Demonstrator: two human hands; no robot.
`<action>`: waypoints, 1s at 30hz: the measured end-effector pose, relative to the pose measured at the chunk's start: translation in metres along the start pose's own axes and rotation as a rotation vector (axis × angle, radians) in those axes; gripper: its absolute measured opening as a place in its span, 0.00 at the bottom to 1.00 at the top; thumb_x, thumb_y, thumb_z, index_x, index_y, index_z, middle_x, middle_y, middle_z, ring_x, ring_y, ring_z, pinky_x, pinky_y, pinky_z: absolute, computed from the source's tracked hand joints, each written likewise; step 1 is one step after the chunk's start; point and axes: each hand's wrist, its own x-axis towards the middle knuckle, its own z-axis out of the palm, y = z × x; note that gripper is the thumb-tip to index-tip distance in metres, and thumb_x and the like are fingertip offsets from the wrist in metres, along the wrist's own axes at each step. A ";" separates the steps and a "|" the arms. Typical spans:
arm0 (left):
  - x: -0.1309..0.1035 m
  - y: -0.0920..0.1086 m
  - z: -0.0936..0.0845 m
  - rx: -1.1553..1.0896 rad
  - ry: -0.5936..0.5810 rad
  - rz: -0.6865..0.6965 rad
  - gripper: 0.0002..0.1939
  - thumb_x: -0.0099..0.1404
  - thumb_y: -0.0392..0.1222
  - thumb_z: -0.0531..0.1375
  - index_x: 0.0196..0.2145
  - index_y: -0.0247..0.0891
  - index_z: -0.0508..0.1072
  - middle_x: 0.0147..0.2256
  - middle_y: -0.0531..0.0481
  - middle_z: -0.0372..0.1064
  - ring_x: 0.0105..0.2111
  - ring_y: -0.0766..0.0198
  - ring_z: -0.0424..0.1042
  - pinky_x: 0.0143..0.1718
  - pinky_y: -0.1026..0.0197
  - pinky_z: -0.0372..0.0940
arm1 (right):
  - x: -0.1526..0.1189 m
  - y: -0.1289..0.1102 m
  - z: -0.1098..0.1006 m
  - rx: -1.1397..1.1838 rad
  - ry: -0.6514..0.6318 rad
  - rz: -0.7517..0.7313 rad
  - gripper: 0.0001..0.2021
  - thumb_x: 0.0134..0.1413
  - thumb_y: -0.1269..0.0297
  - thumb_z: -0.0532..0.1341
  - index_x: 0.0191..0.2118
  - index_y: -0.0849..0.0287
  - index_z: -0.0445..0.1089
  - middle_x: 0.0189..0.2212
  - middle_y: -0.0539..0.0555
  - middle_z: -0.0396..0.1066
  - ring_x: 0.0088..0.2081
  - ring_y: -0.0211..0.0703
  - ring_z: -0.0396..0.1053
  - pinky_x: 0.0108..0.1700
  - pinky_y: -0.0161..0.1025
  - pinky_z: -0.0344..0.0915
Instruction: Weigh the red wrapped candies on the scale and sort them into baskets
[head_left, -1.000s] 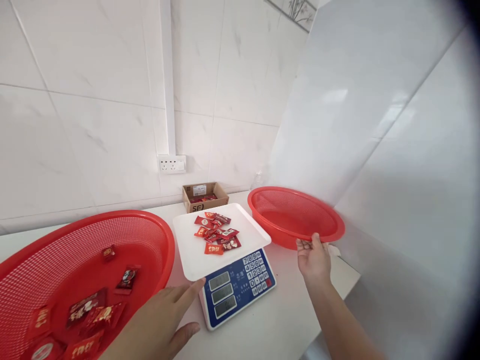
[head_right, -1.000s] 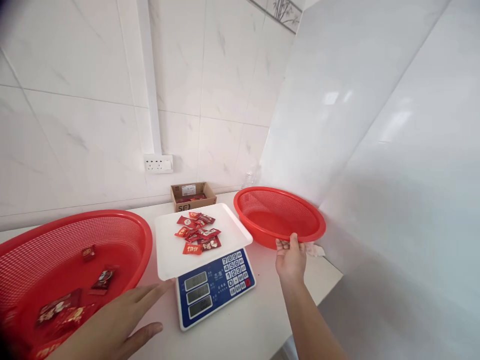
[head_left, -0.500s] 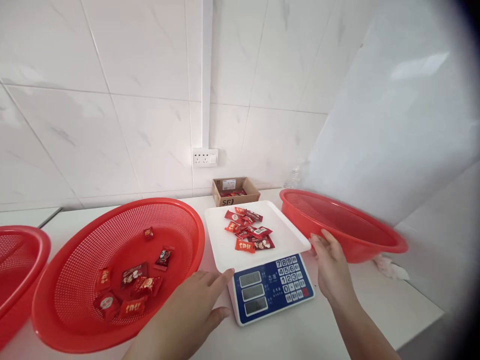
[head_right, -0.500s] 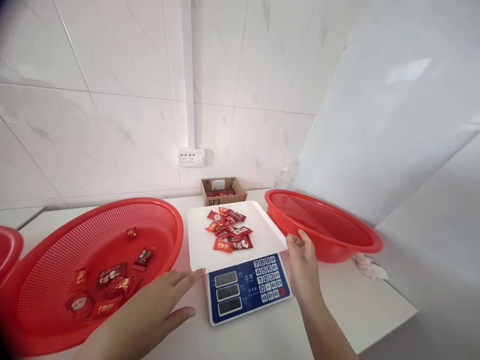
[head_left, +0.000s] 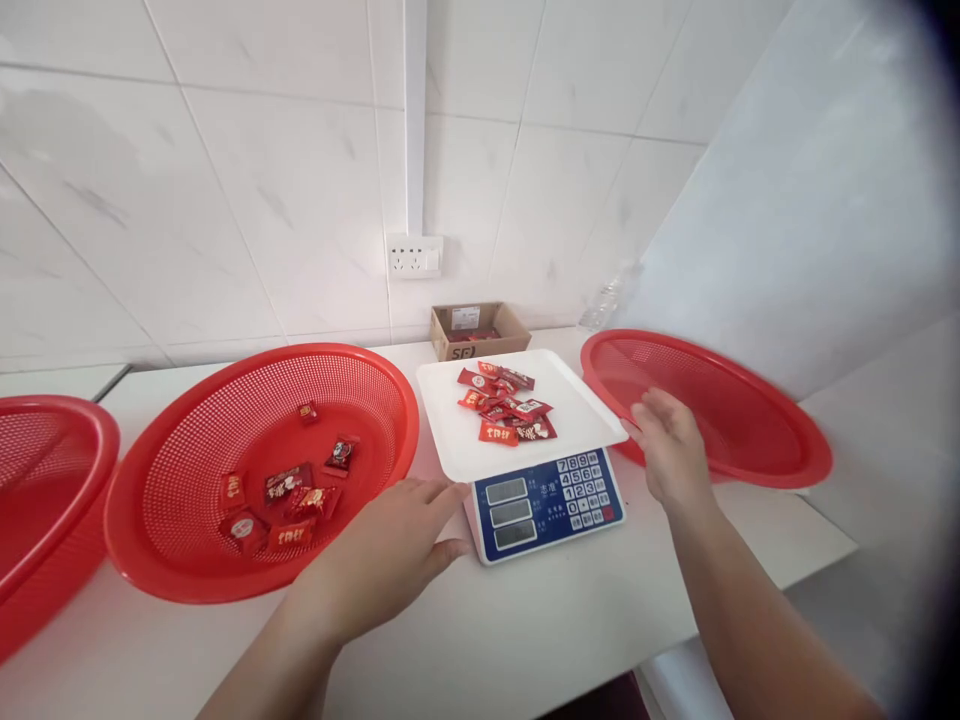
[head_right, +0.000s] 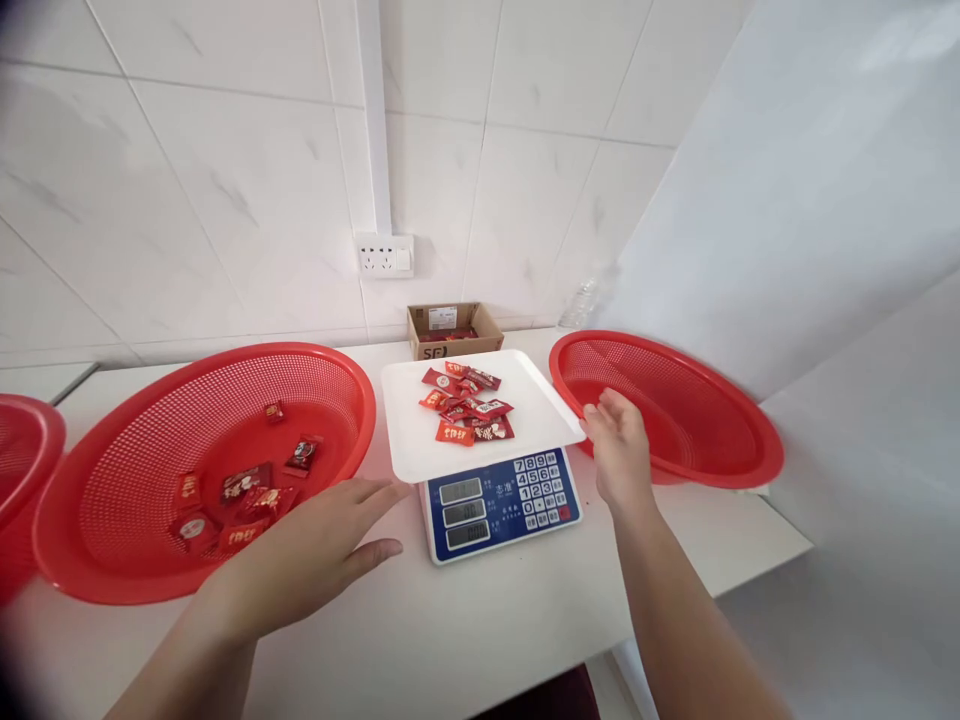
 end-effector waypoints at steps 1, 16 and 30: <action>0.000 0.000 0.000 0.000 0.005 0.006 0.21 0.68 0.47 0.51 0.57 0.44 0.62 0.55 0.45 0.66 0.54 0.52 0.64 0.51 0.50 0.61 | -0.001 -0.002 0.003 -0.136 -0.036 -0.057 0.21 0.50 0.53 0.60 0.51 0.50 0.64 0.56 0.55 0.61 0.57 0.52 0.60 0.55 0.54 0.63; -0.005 0.004 -0.003 0.045 0.035 0.010 0.24 0.68 0.48 0.50 0.61 0.45 0.57 0.56 0.44 0.64 0.54 0.51 0.64 0.51 0.48 0.61 | -0.035 -0.039 0.089 -0.844 -0.726 -0.481 0.31 0.51 0.45 0.58 0.56 0.57 0.59 0.59 0.62 0.57 0.61 0.60 0.51 0.56 0.57 0.54; -0.005 0.006 -0.004 0.026 0.015 -0.009 0.26 0.68 0.46 0.51 0.62 0.46 0.55 0.56 0.45 0.64 0.54 0.51 0.64 0.52 0.48 0.60 | -0.003 -0.023 0.082 -0.774 -0.704 -0.603 0.15 0.56 0.58 0.56 0.48 0.56 0.65 0.48 0.58 0.69 0.50 0.51 0.65 0.49 0.45 0.62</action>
